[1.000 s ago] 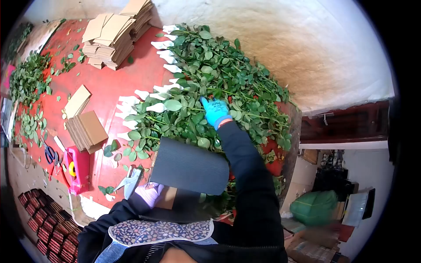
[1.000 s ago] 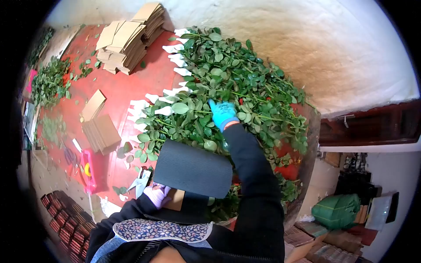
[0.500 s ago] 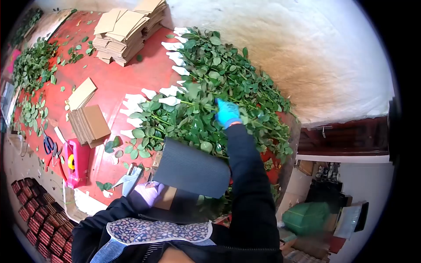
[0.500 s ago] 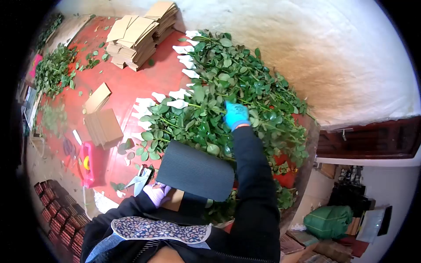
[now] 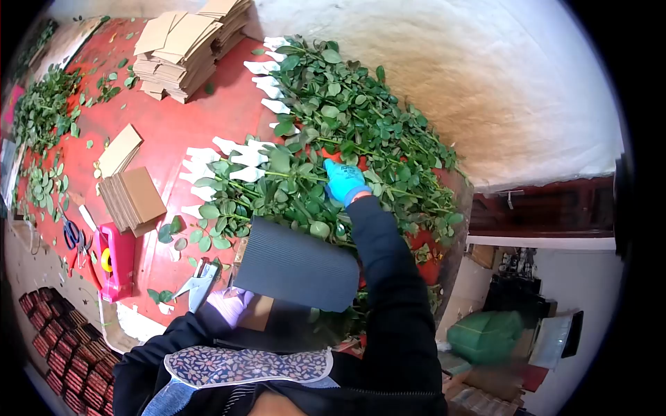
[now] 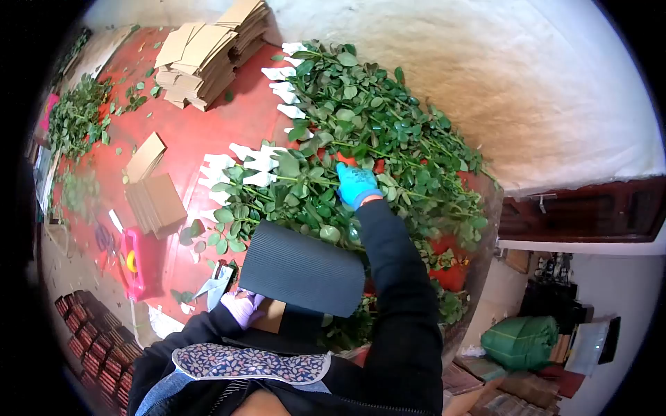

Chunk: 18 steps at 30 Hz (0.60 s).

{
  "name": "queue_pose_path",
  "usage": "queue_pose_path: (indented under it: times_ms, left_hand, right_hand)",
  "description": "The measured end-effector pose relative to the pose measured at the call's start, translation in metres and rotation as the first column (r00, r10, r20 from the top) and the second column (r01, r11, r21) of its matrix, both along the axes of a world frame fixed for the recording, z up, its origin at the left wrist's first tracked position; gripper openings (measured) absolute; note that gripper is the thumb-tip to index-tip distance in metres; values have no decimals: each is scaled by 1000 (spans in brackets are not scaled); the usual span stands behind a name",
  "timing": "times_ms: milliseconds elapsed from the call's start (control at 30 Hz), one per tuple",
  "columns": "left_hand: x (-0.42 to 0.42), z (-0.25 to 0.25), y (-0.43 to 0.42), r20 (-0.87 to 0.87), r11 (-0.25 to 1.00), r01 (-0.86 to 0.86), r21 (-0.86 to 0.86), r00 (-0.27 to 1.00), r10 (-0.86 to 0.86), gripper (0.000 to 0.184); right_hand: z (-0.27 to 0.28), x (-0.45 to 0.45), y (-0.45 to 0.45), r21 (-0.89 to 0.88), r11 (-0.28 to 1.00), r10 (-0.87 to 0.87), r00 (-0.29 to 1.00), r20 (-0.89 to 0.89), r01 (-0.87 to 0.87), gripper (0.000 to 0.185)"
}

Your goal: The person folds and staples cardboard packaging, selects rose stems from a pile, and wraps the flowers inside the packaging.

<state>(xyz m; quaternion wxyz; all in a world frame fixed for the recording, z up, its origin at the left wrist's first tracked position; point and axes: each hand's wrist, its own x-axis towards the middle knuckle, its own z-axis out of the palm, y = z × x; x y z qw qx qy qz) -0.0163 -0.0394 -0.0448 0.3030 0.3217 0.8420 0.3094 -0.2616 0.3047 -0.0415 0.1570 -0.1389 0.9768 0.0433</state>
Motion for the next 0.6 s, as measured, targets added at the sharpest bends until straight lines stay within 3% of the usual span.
queue_pose_path:
  times_ms: [100, 200, 233, 267, 333, 467, 500, 533, 600]
  left_hand:
    - [0, 0, 1, 21, 999, 1, -33, 1000, 0, 59]
    - [1, 1, 1, 20, 1000, -19, -1, 1000, 19, 59]
    - [-1, 6, 1, -28, 999, -30, 24, 999, 30, 48]
    - [-1, 9, 1, -80, 998, -37, 48, 996, 41, 36]
    - [-1, 10, 2, -94, 997, -35, 64, 995, 41, 37]
    - [-1, 3, 2, -155, 995, -30, 91, 987, 44, 45]
    - [-1, 2, 1, -161, 996, -24, 83, 986, 37, 45]
    - [-2, 3, 1, -37, 1000, -12, 8, 999, 12, 57]
    - [-1, 3, 2, -69, 998, -36, 44, 997, 39, 50]
  right_hand:
    - [17, -12, 3, 41, 997, -63, 995, 81, 60, 39]
    - [69, -17, 1, 90, 996, 22, 991, -131, -10, 48]
    - [86, -18, -2, 116, 993, -8, 985, -171, 28, 50]
    - [83, -26, 7, 73, 997, -11, 986, -167, 24, 50]
    - [56, -43, 30, 61, 998, 44, 975, -219, -31, 52]
    - [25, -54, 29, 192, 975, -118, 992, 36, 109, 45]
    - [20, -52, 31, 234, 963, -156, 985, 71, 136, 35]
    - [13, -53, 35, 234, 962, -160, 985, 67, 140, 36]
    - [-1, -50, 47, 196, 974, -111, 993, -33, 115, 38]
